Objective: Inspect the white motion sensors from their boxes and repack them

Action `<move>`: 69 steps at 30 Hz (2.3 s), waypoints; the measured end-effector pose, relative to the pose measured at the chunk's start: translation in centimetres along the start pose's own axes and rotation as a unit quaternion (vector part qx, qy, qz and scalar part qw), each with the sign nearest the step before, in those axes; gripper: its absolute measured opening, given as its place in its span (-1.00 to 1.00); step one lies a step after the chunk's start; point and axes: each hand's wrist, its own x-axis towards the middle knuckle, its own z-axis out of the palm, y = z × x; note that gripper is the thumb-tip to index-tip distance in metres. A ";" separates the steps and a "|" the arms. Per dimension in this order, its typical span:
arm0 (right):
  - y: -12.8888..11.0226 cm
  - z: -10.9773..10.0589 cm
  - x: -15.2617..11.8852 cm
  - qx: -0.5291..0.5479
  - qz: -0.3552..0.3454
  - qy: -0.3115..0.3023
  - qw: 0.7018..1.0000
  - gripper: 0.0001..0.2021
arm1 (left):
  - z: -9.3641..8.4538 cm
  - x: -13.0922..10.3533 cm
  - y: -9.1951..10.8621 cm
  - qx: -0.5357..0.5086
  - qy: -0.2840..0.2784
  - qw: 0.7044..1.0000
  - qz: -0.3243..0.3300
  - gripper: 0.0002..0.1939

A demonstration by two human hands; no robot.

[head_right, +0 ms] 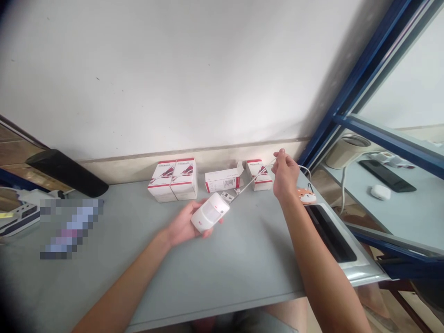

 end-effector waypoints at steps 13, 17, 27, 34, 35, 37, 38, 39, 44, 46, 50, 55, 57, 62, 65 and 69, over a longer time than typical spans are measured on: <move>-1.4 -1.6 1.4 0.001 -0.063 0.053 0.997 -0.47 | 0.5 -0.5 -0.2 0.014 -0.029 0.999 -0.009 -0.51; -0.8 -1.4 1.3 -0.019 -0.048 0.049 0.997 -0.47 | -0.3 -0.9 -0.6 0.012 -0.002 1.000 -0.027 -0.52; -0.3 -1.5 0.9 0.031 -0.010 0.013 0.999 -0.39 | -2.6 0.5 -1.3 -0.068 -0.023 0.996 -0.049 -0.54; 0.0 -0.9 0.2 0.035 0.038 -0.020 0.998 -0.49 | -2.6 0.1 -1.2 -0.059 -0.070 0.994 -0.056 -0.55; 0.1 -0.9 0.2 0.034 0.035 -0.022 0.999 -0.49 | -2.6 0.1 -1.2 -0.061 -0.069 0.994 -0.053 -0.55; 0.2 -0.7 0.0 0.027 0.025 -0.025 0.999 -0.48 | -2.7 0.1 -1.3 -0.064 -0.068 0.994 -0.048 -0.54; 0.3 -0.6 -0.1 0.021 0.017 -0.027 0.999 -0.47 | -2.7 0.1 -1.3 -0.066 -0.069 0.994 -0.046 -0.54; 0.4 -0.5 -0.3 0.012 0.009 -0.031 0.999 -0.47 | -2.7 0.1 -1.4 -0.069 -0.068 0.994 -0.045 -0.53; 0.8 0.5 -1.5 -0.023 -0.008 -0.068 0.997 -0.46 | -2.8 0.2 -1.5 -0.080 -0.057 0.994 -0.040 -0.51; 1.0 0.9 -2.0 -0.029 -0.008 -0.081 0.996 -0.45 | -2.9 0.1 -1.6 -0.082 -0.053 0.995 -0.036 -0.51; 1.3 1.4 -2.6 -0.024 -0.011 -0.086 0.996 -0.44 | -2.8 0.1 -1.8 -0.090 -0.045 0.995 -0.026 -0.50; 1.7 2.4 -4.2 -0.051 -0.011 -0.103 0.993 -0.43 | -2.4 0.0 -1.8 -0.080 -0.033 0.996 -0.004 -0.51; 1.7 3.0 -5.5 -0.061 -0.005 -0.133 0.989 -0.44 | -2.2 0.0 -1.7 -0.081 -0.016 0.997 0.011 -0.49; 1.5 4.6 -9.5 -0.068 0.024 -0.245 0.967 -0.48 | -1.9 -0.3 -2.0 -0.088 0.035 0.993 0.075 -0.49; 1.4 5.4 -12.0 -0.060 0.019 -0.267 0.962 -0.50 | -2.0 -0.4 -2.3 -0.093 0.049 0.988 0.110 -0.47; 1.7 5.9 -14.5 -0.072 0.040 -0.334 0.939 -0.52 | -2.2 -0.4 -2.5 -0.100 0.047 0.985 0.135 -0.48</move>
